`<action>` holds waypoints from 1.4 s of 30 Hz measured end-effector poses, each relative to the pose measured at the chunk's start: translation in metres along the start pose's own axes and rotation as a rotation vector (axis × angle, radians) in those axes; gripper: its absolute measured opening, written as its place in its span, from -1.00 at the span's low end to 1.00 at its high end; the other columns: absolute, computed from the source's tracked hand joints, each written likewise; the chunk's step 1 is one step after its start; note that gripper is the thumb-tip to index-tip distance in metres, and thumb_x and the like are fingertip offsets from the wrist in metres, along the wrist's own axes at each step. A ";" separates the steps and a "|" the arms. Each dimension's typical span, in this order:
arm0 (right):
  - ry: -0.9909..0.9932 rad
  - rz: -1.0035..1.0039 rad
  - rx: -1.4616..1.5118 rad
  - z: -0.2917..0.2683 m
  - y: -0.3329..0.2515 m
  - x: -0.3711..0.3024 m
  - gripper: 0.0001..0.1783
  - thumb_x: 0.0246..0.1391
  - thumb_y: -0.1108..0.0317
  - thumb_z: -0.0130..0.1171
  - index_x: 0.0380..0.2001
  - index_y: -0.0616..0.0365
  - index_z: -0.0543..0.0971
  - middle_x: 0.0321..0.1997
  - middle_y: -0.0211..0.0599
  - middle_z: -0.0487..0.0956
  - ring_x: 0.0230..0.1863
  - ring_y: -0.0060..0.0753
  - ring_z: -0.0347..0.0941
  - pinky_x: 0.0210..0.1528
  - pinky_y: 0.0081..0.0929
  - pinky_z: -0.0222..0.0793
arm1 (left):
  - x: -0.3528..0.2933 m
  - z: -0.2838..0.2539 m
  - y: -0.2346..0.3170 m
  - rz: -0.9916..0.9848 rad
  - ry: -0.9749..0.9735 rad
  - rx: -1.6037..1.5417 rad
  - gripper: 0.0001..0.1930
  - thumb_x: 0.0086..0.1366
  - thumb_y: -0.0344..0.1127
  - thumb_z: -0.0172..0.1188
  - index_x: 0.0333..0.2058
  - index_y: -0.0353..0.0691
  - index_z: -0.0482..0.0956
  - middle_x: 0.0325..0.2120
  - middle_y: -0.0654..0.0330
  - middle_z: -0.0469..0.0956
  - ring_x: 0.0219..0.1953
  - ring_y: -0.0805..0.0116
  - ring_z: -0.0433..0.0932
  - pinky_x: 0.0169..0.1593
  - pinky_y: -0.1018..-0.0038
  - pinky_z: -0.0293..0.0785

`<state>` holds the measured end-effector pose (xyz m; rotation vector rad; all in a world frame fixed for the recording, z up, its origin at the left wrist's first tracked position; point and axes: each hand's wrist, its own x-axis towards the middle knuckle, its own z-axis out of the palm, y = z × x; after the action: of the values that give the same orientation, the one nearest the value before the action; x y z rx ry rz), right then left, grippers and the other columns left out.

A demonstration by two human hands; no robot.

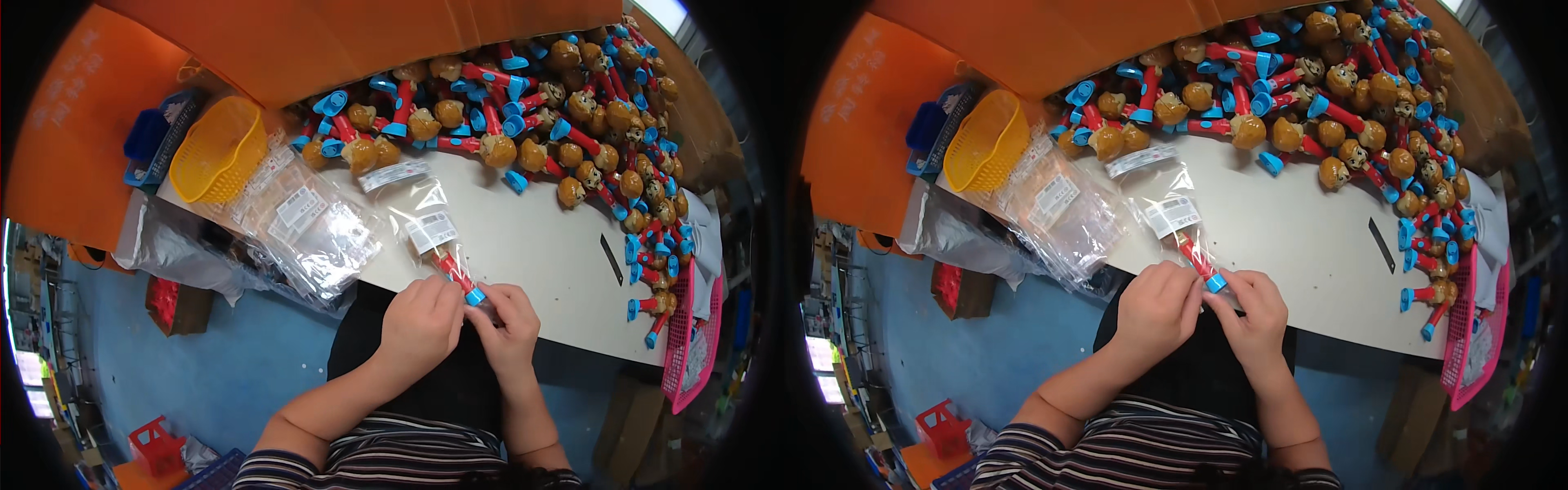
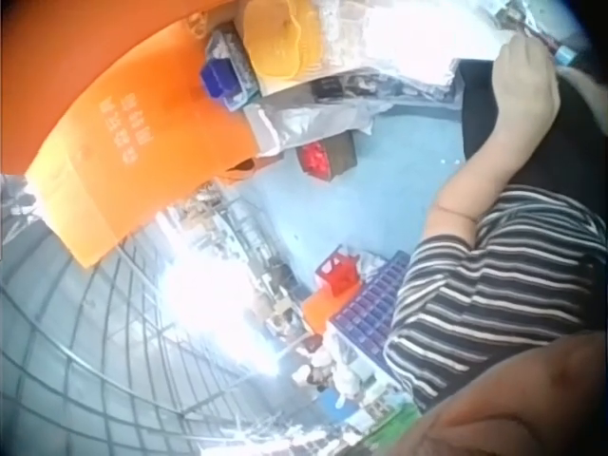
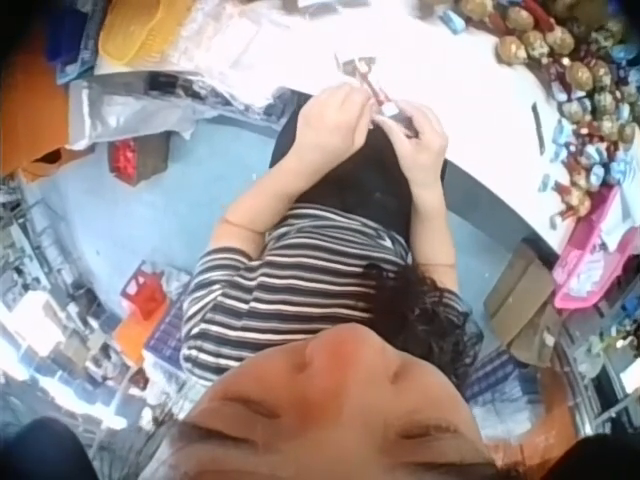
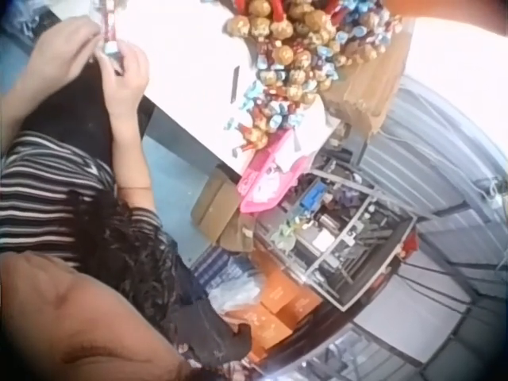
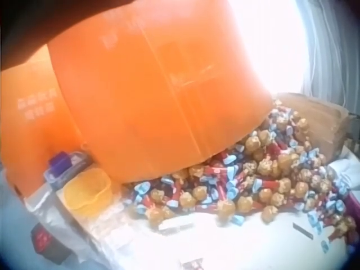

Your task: The recorder is packaging small wooden-headed toys into individual clear plastic bags at a workstation.

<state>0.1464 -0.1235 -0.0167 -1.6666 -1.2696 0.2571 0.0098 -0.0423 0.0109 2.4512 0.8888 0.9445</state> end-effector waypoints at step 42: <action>0.141 -0.264 -0.377 0.043 -0.006 0.018 -0.78 -0.12 0.27 0.46 -0.48 0.14 0.64 -0.69 -0.36 0.43 -0.66 -0.28 0.31 -0.62 -0.37 0.18 | -0.022 0.006 -0.020 0.032 0.147 -0.160 -0.77 -0.02 -0.59 0.26 -0.32 -0.31 0.53 -0.35 0.05 0.53 -0.29 0.06 0.55 -0.19 0.29 0.51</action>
<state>0.1222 -0.0845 -0.0259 -1.7653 -1.4756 -0.2717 -0.0074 -0.0430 -0.0142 2.2907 0.7891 1.1724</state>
